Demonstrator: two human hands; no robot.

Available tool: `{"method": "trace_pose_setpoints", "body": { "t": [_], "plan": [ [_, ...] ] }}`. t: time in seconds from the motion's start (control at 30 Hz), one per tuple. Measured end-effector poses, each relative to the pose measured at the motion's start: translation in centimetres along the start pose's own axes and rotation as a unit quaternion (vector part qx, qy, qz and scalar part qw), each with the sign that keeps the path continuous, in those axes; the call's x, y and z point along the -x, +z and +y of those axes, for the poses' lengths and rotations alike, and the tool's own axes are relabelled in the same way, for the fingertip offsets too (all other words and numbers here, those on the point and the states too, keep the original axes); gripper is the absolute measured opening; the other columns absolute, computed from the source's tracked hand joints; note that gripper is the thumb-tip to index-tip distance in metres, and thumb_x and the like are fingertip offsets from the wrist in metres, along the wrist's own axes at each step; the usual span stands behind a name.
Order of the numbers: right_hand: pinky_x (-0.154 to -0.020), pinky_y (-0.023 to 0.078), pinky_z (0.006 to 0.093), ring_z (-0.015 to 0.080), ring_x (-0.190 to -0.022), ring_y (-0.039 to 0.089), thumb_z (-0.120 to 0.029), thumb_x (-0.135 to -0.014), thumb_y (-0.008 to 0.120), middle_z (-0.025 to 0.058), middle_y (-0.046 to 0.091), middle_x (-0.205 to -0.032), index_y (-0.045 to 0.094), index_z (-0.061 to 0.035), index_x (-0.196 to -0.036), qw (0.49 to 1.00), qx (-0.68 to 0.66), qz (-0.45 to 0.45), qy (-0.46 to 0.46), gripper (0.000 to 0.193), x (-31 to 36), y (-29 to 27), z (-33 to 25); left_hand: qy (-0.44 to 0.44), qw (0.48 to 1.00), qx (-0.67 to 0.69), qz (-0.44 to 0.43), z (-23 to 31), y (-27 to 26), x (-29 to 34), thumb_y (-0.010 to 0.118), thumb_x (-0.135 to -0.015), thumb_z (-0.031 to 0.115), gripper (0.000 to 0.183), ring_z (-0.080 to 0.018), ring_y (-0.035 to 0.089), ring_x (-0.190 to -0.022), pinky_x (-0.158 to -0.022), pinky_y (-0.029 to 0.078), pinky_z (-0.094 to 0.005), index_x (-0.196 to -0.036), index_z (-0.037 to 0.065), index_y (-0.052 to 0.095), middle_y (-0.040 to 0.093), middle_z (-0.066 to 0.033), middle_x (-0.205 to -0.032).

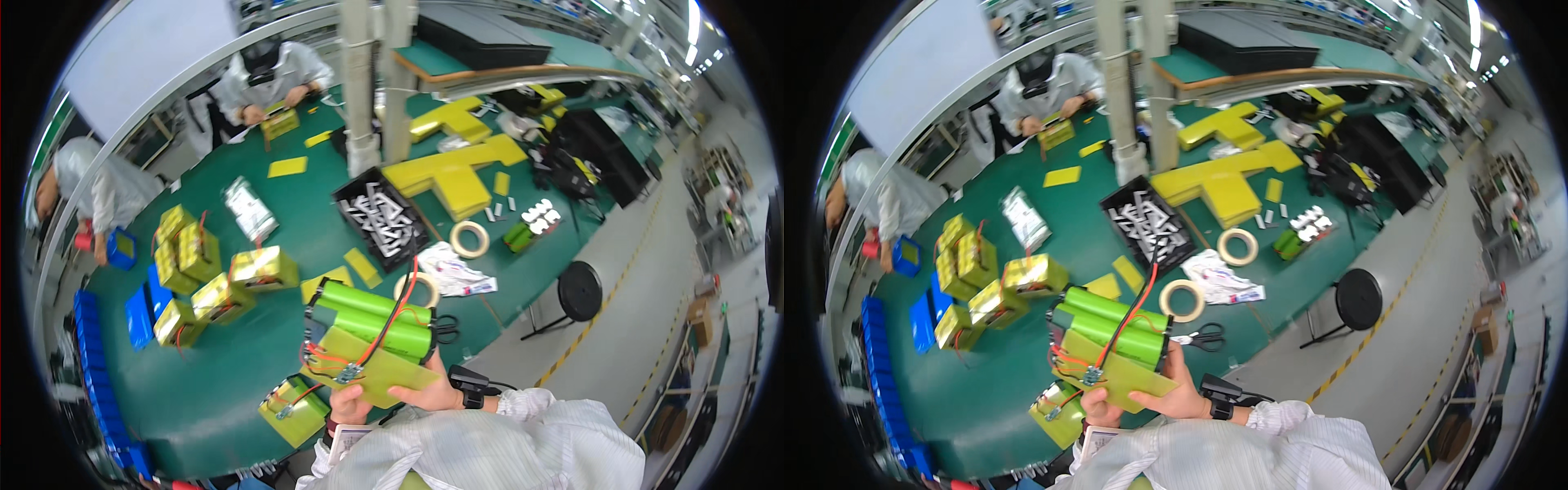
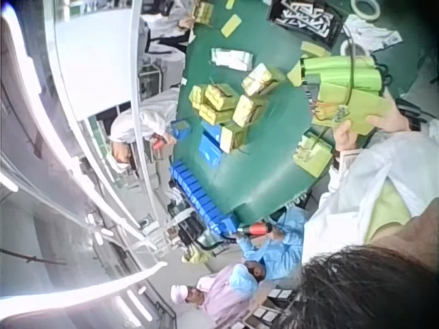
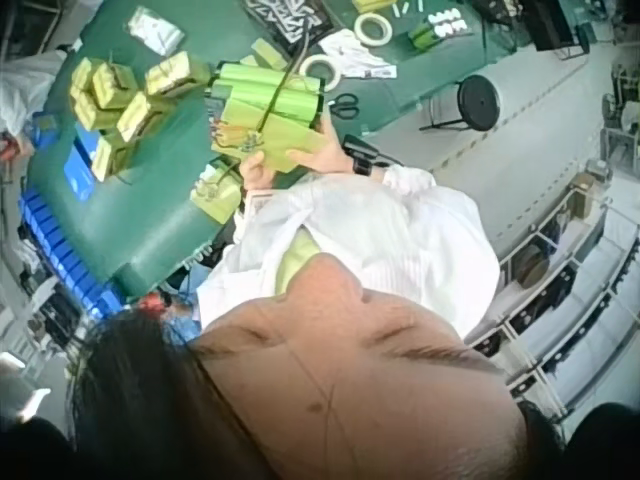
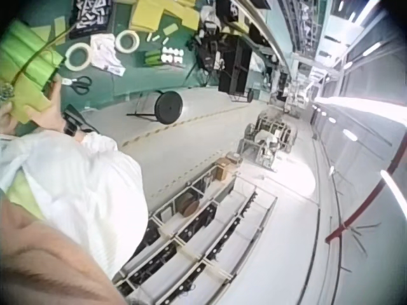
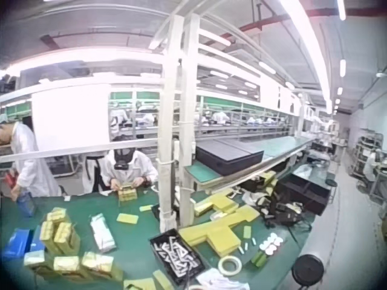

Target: Assembling and inspecting battery packs on a factory production line.

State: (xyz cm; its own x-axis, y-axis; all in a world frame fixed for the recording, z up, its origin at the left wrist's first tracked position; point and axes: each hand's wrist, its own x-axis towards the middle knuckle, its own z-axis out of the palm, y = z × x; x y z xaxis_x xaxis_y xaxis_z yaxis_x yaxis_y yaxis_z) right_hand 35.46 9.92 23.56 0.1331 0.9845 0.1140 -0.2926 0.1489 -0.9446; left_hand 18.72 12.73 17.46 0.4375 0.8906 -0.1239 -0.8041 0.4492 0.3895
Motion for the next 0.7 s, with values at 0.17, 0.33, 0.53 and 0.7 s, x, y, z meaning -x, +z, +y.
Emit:
{"method": "trace_pose_setpoints", "body": {
  "t": [0.17,0.33,0.53,0.7],
  "plan": [
    [-0.113,0.019,0.0375,0.0228,-0.134,0.03,-0.016,-0.067,0.089,0.0118,0.031,-0.141,0.019,-0.0011,-0.143,0.996,-0.014,-0.085,0.028,0.104,1.2,-5.1,-1.9,-0.018,0.997,0.025,-0.067,-2.0,0.4,-1.5,0.07,-0.068,0.007,0.071,-0.0363,0.058,-0.115,-0.102,0.044,-0.0498,-0.135,0.001,0.047,0.059,-0.0173,-0.127],
    [-0.116,0.02,0.0402,0.0229,-0.143,0.022,-0.021,-0.071,0.086,0.0103,0.022,-0.152,0.014,-0.0071,-0.151,0.982,-0.073,-0.169,0.039,0.108,0.3,-10.9,-6.6,-0.05,0.995,-0.007,-0.091,-3.7,1.0,-2.4,0.067,-0.07,0.008,0.07,-0.0385,0.055,-0.119,-0.104,0.043,-0.053,-0.136,-0.001,0.046,0.056,-0.0207,-0.13],
    [-0.109,0.035,0.0364,0.0203,-0.131,0.042,-0.02,-0.074,0.085,0.012,0.041,-0.141,0.026,-0.0032,-0.147,0.983,0.057,-0.145,0.101,0.096,1.3,-16.3,-11.0,-0.135,0.989,-0.028,-0.049,-7.9,2.1,-3.0,0.065,-0.071,0.002,0.075,-0.0395,0.055,-0.119,-0.101,0.045,-0.0538,-0.14,-0.002,0.037,0.052,-0.0224,-0.134],
    [-0.102,0.041,0.0361,0.0292,-0.121,0.051,-0.03,-0.074,0.082,0.0193,0.049,-0.131,0.032,0.0018,-0.142,0.943,0.302,-0.113,0.085,0.09,2.5,-18.7,-12.7,-0.222,0.969,-0.087,-0.07,-10.5,3.9,-3.4,0.064,-0.073,0.0,0.072,-0.0389,0.056,-0.118,-0.098,0.049,-0.0521,-0.139,-0.002,0.036,0.054,-0.0232,-0.129]
  ]
}}
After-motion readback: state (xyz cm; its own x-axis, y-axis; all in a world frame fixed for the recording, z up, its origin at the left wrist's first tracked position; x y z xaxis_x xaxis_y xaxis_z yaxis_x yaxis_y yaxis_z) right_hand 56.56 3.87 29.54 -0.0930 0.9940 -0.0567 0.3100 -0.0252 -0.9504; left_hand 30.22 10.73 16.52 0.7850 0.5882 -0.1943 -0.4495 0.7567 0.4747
